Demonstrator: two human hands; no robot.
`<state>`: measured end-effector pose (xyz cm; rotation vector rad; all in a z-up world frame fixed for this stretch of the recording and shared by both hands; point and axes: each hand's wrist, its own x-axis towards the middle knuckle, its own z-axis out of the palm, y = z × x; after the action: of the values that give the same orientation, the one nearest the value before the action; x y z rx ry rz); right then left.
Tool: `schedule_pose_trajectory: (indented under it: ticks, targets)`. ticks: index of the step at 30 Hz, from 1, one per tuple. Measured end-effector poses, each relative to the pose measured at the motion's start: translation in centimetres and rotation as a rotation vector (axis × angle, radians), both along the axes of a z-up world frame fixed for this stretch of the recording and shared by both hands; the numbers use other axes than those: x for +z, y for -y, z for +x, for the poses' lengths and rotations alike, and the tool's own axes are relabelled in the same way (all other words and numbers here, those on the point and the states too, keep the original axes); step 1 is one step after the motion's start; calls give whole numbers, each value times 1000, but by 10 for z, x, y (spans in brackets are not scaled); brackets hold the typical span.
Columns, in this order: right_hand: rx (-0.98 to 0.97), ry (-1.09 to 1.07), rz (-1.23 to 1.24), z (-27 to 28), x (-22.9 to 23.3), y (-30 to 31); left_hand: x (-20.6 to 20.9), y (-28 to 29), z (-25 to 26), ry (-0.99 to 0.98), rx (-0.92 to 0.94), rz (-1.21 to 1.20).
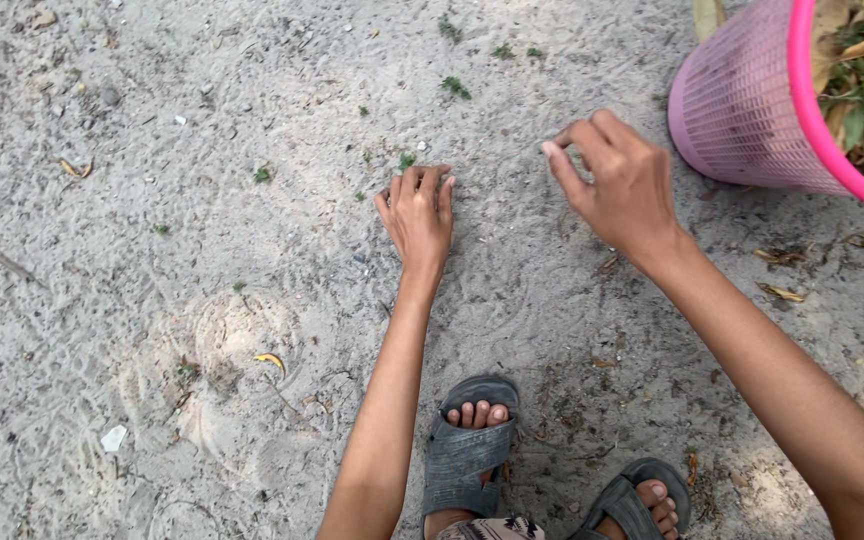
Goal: The person picks up dry leaves and small debris from the ground by hand and places them into a pink plastic basket.
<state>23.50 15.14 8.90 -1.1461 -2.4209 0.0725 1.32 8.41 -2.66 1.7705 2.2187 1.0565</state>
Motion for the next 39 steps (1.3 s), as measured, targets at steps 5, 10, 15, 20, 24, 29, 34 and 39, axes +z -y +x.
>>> schedule_pose_trajectory:
  ticks: [5,10,15,20,24,29,34,39]
  targets:
    - [105,123,-165,-39,-21,16,-56,-4,-25,-72,-10,-121]
    - [143,219,-307,-48,-35,28,-94,-9,-21,-192,-11,-113]
    - [112,368,-437,-43,-41,35,-94,-14,-24,-91,-47,-114]
    - [106,369,-481,-35,-47,35,-89,-18,-23,-6,-33,-81]
    - [114,364,-494,-32,-53,34,-87,-22,-21,-26,-60,-91]
    - [130,387,-510,-31,-64,34,-110,-34,-20,-147,-43,-88]
    - [106,438,-574,-28,-78,33,-121,-20,-20,-73,-4,-23]
    - [135,409,-587,-21,-89,33,-101,-8,-42,15,91,77]
